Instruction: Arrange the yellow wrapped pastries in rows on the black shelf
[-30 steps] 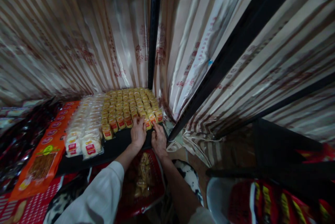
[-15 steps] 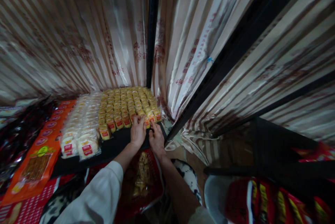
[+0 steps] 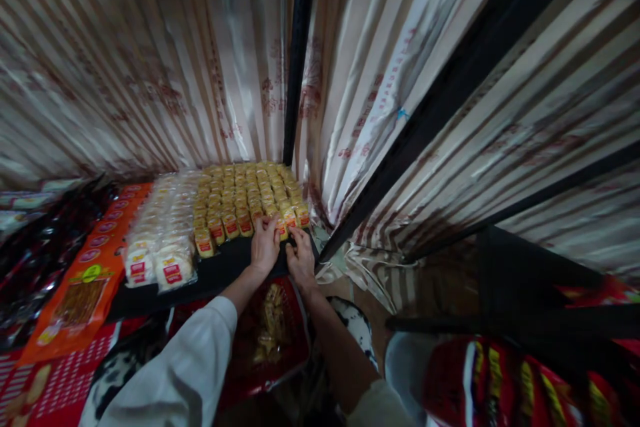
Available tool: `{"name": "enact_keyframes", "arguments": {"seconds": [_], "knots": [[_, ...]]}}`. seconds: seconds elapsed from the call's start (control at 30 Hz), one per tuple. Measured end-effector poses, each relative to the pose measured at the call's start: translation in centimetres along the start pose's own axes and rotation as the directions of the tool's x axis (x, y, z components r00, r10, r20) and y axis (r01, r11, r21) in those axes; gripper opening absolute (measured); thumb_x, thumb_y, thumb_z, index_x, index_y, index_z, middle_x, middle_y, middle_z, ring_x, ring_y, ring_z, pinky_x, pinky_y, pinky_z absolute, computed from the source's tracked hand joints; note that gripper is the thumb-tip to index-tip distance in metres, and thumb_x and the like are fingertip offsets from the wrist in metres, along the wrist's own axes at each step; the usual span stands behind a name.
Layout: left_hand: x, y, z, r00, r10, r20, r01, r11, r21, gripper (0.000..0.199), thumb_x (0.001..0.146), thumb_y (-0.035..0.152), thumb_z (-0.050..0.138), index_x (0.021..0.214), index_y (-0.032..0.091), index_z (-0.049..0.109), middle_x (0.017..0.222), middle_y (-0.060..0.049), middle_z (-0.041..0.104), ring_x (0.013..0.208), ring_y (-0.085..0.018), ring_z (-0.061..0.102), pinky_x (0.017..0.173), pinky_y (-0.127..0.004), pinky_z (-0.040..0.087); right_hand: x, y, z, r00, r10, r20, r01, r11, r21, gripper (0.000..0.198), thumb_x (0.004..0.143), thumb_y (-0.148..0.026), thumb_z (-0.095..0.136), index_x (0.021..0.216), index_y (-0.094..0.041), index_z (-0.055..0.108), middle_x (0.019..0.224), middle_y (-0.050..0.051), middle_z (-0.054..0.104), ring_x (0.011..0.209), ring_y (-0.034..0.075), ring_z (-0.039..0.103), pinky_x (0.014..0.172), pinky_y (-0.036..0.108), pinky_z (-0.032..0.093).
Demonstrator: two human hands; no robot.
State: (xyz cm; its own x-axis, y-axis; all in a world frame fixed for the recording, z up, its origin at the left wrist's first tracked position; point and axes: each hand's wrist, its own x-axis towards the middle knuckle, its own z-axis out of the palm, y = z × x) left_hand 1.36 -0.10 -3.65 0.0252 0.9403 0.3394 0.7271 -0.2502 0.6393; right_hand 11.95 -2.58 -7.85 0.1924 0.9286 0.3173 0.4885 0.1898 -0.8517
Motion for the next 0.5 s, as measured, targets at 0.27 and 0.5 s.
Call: {"name": "enact_keyframes", "arguments": {"seconds": [0.27,0.5], "knots": [[-1.1,0.1,-2.8,0.998,-0.068,0.004,0.068,0.996,-0.059,0.048,0.082,0.024,0.048,0.13,0.024,0.043,0.111,-0.008,0.042,0.096,-0.017,0.054,0.087,-0.028,0.045,-0.9,-1.5,-1.2,0.998,-0.067,-0.014,0.068,0.993,0.099,0.035,0.079,-0.017,0.04,0.109,-0.018,0.059,0.112,0.01,0.052,0.096,0.018,0.055,0.078,0.031,0.05],[-8.9,-2.5,-5.2,1.0,-0.007,-0.026,0.004,0.994,-0.107,0.029,0.083,0.012,0.037,0.102,0.018,0.058,0.095,-0.005,0.053,0.094,-0.015,0.054,0.086,-0.027,0.045,-7.3,-3.8,-0.3,0.968,-0.086,0.237,0.075,0.996,0.055,0.028,0.085,-0.025,0.042,0.109,-0.019,0.056,0.092,0.005,0.065,0.083,0.014,0.061,0.072,0.025,0.049]]}}
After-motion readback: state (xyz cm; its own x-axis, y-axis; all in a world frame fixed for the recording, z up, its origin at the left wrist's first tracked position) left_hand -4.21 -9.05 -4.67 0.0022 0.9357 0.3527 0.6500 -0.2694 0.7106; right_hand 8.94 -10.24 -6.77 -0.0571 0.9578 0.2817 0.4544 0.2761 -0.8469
